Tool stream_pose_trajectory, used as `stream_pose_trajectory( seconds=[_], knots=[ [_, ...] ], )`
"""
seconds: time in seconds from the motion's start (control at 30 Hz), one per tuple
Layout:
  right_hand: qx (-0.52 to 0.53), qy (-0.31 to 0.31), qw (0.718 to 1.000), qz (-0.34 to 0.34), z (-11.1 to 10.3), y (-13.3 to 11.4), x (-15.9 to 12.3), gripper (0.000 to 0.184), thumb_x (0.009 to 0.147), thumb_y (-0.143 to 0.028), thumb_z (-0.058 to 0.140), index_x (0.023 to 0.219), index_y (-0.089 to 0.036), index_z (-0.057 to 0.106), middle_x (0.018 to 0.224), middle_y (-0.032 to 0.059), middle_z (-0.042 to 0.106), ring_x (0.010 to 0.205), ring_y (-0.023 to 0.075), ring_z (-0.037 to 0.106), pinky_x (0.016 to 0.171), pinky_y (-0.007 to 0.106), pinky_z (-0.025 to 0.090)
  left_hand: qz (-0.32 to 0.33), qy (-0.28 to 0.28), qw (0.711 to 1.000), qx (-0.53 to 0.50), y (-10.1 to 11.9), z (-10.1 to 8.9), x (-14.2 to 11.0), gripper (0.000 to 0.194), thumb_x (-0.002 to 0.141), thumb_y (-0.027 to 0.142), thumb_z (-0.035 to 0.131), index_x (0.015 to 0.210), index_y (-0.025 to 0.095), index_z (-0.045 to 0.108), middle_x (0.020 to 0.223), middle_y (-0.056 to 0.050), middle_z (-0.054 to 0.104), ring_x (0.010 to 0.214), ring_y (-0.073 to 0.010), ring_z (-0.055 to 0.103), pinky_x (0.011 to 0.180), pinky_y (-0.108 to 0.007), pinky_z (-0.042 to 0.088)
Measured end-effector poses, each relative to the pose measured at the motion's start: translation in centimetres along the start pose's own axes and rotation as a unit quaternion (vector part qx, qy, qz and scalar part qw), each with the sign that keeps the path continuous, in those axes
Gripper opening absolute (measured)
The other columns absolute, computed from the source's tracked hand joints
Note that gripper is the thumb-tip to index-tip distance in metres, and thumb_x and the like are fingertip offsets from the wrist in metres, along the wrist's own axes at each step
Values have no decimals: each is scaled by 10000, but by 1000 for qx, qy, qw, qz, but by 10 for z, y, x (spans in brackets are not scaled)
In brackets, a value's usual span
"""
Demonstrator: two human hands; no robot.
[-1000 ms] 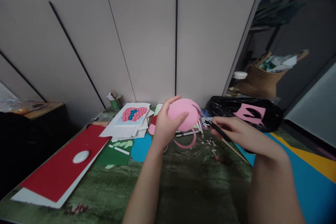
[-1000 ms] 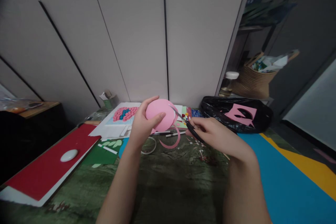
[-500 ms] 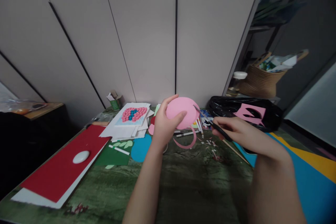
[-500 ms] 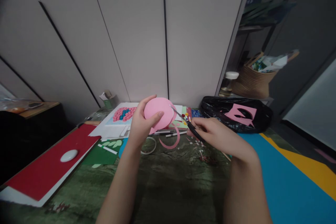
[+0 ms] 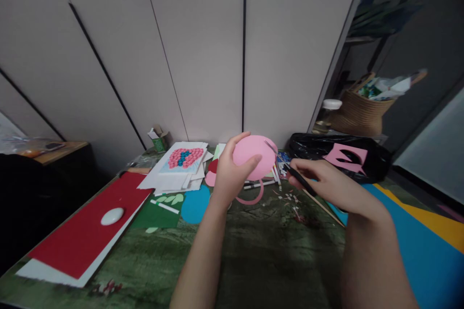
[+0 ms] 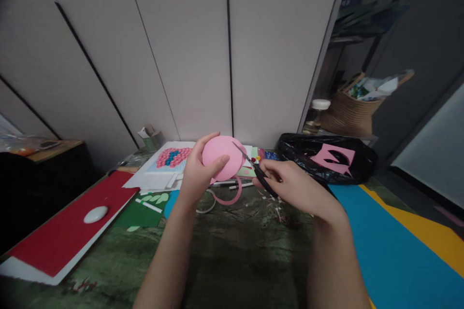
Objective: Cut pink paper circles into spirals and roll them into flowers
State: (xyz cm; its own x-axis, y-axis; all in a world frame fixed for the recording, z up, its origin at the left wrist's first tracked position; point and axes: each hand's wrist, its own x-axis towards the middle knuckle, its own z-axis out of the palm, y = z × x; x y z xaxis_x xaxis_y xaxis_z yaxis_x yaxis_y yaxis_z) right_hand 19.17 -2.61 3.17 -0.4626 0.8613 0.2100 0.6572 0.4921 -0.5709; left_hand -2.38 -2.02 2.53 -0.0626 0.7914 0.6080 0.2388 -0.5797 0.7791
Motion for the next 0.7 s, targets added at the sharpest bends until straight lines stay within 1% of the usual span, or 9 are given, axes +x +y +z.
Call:
stream_pose_trajectory(
  seconds=[0.1, 0.2, 0.33, 0.47, 0.7],
  knots=[
    [-17, -2, 1000, 8, 0, 0, 0, 301, 853, -419, 433, 648, -200, 405, 632, -21, 430, 580, 108, 361, 510, 254, 278, -1, 1, 1000, -1, 1, 0, 0, 445, 718, 277, 644, 1151, 296, 541, 1221, -37, 555, 1140, -280, 495, 983, -499, 385],
    [-25, -7, 1000, 14, -1, 1, -1, 276, 859, -377, 426, 649, -204, 384, 628, -29, 417, 582, 108, 356, 516, 258, 267, -2, 1, 1000, -1, 1, 0, 0, 450, 713, 271, 652, 1149, 293, 542, 1227, -35, 554, 1145, -277, 492, 988, -488, 386],
    [-29, -16, 999, 13, -4, 1, -1, 226, 856, -297, 404, 651, -201, 395, 643, -25, 452, 597, 111, 379, 526, 265, 265, -4, 2, 1000, 1, -1, 1, 0, 451, 714, 271, 652, 1150, 296, 540, 1227, -29, 555, 1145, -271, 493, 985, -479, 392],
    [-24, -16, 1000, 2, -5, 1, -1, 215, 852, -277, 393, 655, -198, 421, 650, -13, 480, 599, 114, 402, 523, 267, 269, -8, 9, 1000, -1, -2, 1, 1, 454, 708, 280, 656, 1147, 293, 542, 1225, -36, 556, 1144, -278, 492, 978, -491, 390],
    [-25, -21, 999, 4, -4, 4, -1, 200, 855, -262, 405, 668, -197, 425, 651, -22, 445, 605, 109, 392, 519, 265, 264, -12, 16, 1000, -8, -3, 1, 1, 467, 701, 283, 668, 1150, 279, 538, 1228, -36, 556, 1139, -263, 497, 978, -461, 400]
  ],
)
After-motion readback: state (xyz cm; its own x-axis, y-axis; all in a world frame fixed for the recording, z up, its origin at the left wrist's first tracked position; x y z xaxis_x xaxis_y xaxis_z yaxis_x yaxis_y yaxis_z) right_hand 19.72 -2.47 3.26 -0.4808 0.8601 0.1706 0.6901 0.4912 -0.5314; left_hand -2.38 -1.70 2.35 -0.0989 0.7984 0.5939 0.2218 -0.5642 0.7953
